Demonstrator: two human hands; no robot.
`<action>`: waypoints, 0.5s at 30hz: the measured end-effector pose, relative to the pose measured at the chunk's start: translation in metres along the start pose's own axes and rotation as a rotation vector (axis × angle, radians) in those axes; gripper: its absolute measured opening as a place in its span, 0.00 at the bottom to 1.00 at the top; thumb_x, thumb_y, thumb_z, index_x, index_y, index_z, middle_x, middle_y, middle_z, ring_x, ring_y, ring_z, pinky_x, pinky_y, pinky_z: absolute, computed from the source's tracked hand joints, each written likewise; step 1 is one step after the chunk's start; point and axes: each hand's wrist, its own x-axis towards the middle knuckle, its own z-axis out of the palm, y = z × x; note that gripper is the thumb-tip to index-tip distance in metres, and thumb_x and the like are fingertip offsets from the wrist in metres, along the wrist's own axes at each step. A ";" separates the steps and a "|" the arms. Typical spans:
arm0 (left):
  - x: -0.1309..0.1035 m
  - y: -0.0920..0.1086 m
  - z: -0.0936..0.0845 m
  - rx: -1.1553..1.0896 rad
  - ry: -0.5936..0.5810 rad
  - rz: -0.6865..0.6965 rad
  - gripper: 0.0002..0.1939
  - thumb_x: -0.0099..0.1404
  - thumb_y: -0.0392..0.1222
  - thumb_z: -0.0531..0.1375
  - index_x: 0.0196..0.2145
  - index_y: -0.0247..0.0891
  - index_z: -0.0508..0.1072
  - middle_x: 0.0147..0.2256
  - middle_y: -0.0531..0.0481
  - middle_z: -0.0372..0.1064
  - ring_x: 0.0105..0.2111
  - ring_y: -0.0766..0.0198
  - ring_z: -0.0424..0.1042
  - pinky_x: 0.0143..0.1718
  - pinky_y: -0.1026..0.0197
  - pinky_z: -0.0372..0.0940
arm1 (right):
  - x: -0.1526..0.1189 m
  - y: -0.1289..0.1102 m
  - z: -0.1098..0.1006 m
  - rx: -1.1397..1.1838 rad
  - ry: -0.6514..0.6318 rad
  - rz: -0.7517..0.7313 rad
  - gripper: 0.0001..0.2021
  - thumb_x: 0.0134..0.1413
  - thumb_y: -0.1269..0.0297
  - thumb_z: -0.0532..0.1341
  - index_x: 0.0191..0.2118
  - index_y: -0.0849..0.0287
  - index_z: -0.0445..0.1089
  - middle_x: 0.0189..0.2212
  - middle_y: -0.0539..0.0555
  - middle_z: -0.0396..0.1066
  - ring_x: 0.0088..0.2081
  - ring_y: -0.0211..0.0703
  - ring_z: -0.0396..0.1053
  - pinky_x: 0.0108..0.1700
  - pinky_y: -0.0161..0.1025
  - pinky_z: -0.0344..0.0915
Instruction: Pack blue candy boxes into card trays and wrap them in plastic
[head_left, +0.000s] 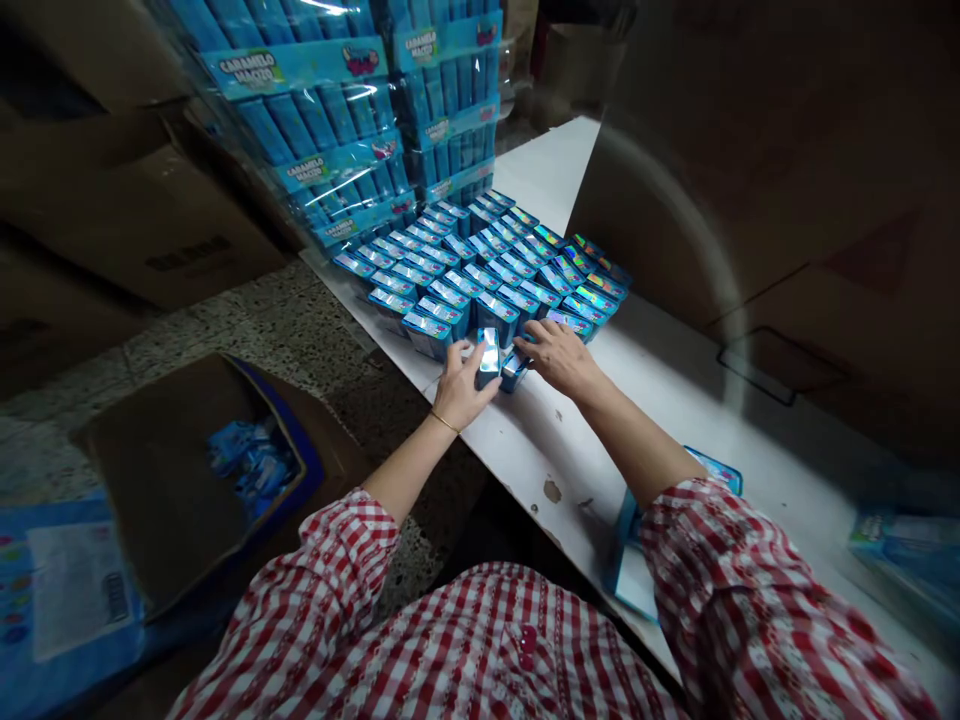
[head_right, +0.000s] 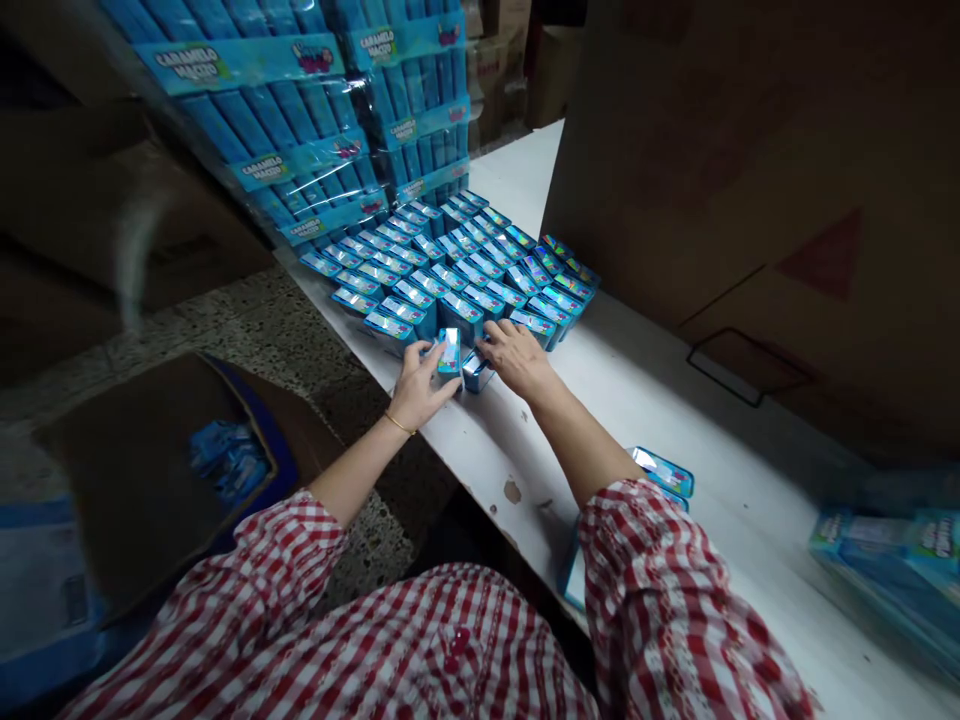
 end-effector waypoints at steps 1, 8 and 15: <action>0.001 -0.001 -0.002 -0.002 0.005 0.017 0.31 0.51 0.41 0.62 0.53 0.36 0.62 0.56 0.37 0.48 0.56 0.48 0.57 0.58 0.48 0.53 | -0.002 0.001 0.000 0.012 -0.015 0.013 0.16 0.55 0.63 0.55 0.50 0.60 0.66 0.51 0.62 0.63 0.49 0.53 0.60 0.44 0.44 0.57; 0.010 -0.010 0.006 -0.231 -0.153 -0.010 0.32 0.48 0.37 0.64 0.51 0.40 0.58 0.57 0.39 0.54 0.55 0.50 0.60 0.53 0.47 0.58 | -0.027 -0.006 0.005 0.245 -0.120 0.658 0.23 0.52 0.48 0.55 0.47 0.60 0.64 0.39 0.61 0.72 0.39 0.53 0.70 0.35 0.42 0.62; -0.040 0.025 0.049 -0.267 -0.044 -0.114 0.52 0.45 0.44 0.68 0.61 0.39 0.44 0.56 0.34 0.52 0.56 0.46 0.57 0.54 0.44 0.56 | -0.031 -0.037 0.015 0.547 -0.044 0.573 0.30 0.54 0.43 0.49 0.54 0.61 0.61 0.50 0.64 0.65 0.51 0.57 0.64 0.48 0.48 0.61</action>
